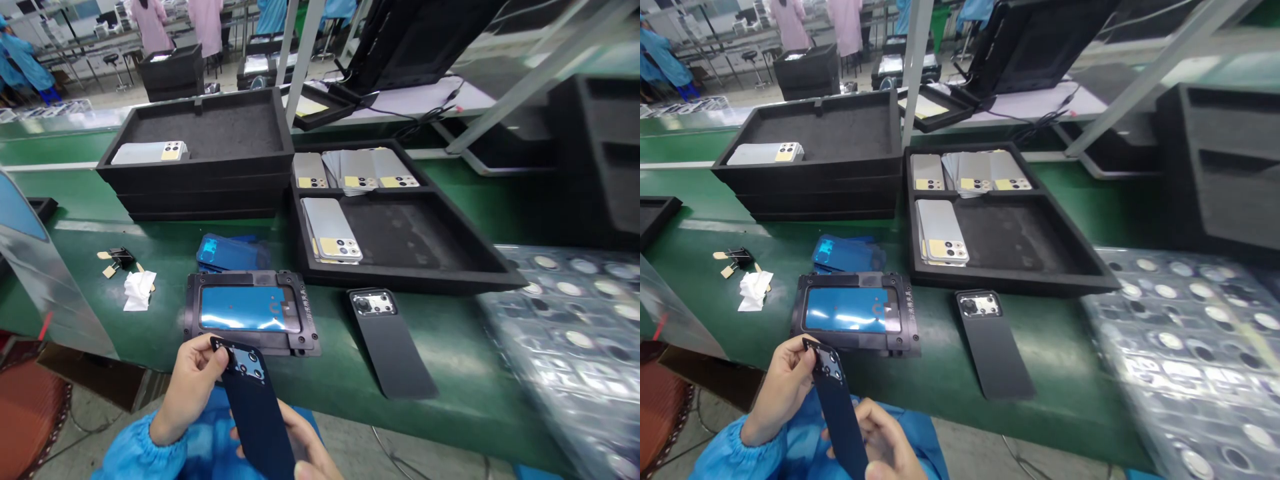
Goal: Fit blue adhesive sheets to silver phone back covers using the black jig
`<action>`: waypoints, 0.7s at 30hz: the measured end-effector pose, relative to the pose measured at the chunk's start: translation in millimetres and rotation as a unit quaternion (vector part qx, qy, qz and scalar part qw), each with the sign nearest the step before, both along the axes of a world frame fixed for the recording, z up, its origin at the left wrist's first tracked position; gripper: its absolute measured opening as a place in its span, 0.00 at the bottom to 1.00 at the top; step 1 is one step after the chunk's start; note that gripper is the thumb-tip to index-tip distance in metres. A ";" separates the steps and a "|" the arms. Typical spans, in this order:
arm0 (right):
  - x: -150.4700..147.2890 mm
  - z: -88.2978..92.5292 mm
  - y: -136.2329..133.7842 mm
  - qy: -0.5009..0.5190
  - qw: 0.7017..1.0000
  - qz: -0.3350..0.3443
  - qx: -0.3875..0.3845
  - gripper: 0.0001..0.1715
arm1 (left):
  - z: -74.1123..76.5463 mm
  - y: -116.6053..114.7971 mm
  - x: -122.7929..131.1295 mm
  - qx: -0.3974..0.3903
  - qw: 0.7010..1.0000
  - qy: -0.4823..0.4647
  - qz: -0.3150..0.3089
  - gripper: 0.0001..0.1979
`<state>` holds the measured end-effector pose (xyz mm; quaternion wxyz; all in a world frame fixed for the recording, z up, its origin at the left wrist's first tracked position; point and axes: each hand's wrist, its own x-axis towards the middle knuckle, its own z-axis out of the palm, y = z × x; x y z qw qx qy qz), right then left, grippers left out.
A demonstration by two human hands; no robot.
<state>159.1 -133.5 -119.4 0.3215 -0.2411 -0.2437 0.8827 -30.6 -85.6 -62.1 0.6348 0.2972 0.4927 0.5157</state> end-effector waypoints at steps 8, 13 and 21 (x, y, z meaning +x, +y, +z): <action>-7.9 4.5 -1.5 -0.082 0.972 -0.063 0.213 0.29 | -7.9 2.3 3.3 0.025 0.994 -0.104 -0.035 0.22; -18.5 11.0 -8.3 -0.236 0.870 -0.152 0.405 0.24 | -26.3 8.5 3.7 0.064 0.968 -0.226 -0.093 0.31; -32.0 27.4 -2.7 -0.348 0.742 -0.232 0.523 0.20 | -65.8 18.3 -9.3 0.102 0.927 -0.321 -0.163 0.29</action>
